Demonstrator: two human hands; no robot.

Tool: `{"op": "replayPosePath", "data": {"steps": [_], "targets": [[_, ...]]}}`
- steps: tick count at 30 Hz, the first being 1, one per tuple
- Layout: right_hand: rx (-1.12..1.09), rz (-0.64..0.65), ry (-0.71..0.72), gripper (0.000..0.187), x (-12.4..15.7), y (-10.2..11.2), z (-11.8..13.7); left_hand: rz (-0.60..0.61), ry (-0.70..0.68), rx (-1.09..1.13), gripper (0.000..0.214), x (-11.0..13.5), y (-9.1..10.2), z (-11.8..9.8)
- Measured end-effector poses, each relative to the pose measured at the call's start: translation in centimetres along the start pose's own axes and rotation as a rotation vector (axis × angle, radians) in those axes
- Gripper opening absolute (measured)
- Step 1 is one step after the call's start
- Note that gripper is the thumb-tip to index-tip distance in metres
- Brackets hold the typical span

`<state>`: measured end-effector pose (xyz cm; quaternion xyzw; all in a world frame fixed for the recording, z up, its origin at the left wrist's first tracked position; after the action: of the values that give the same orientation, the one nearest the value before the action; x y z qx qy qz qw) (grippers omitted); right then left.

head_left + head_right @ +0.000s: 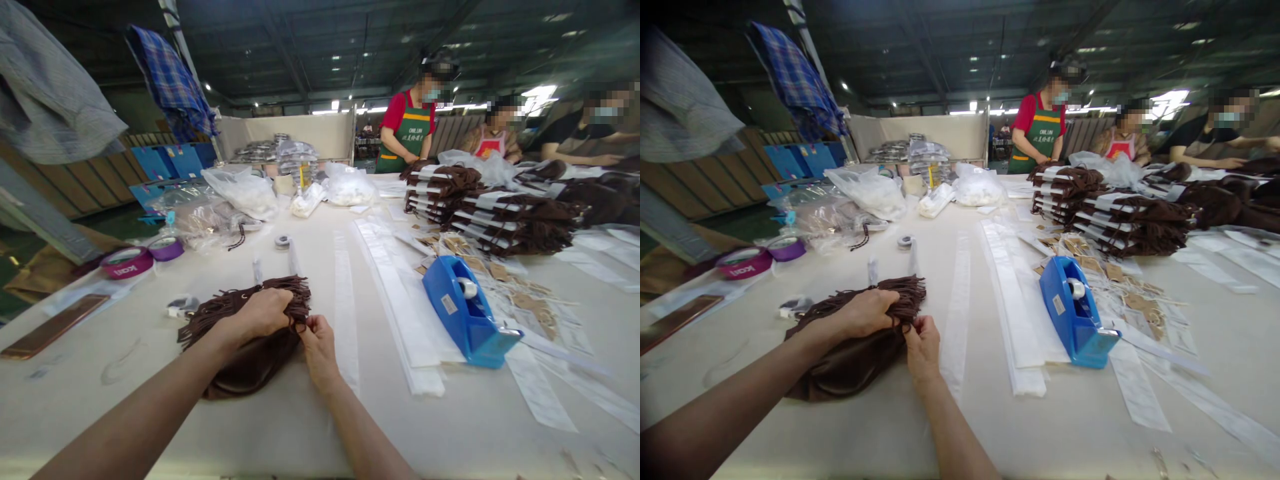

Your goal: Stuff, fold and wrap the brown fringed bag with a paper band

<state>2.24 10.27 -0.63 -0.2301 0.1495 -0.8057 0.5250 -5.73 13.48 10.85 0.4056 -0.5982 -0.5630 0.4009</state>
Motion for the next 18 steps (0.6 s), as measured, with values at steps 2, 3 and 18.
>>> {"op": "replayPosePath", "data": {"steps": [2, 3, 18], "targets": [[0.039, -0.031, 0.021, 0.017, -0.2, 0.4, 0.0, -0.022, -0.022, -0.045, 0.015, 0.3, -0.4, -0.6], [0.05, -0.042, 0.015, 0.017, -0.3, 0.4, 0.0, -0.028, -0.03, -0.057, 0.017, 0.4, -0.6, -0.8], [-0.277, 0.081, -0.325, 0.028, 0.9, -4.0, -3.1, -0.014, 0.093, 0.137, 0.026, -0.5, 0.8, 2.2]]}}
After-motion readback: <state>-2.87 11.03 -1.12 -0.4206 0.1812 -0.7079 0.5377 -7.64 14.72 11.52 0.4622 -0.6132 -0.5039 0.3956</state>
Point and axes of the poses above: each hand's wrist, its own x-axis away from the middle knuckle, its own y-axis out of the back of the hand, z = x × y, the point moved 8 cm from there along -x, towards the middle knuckle, and after that the axes turned 12 degrees about -z, right-handed, at the moved point
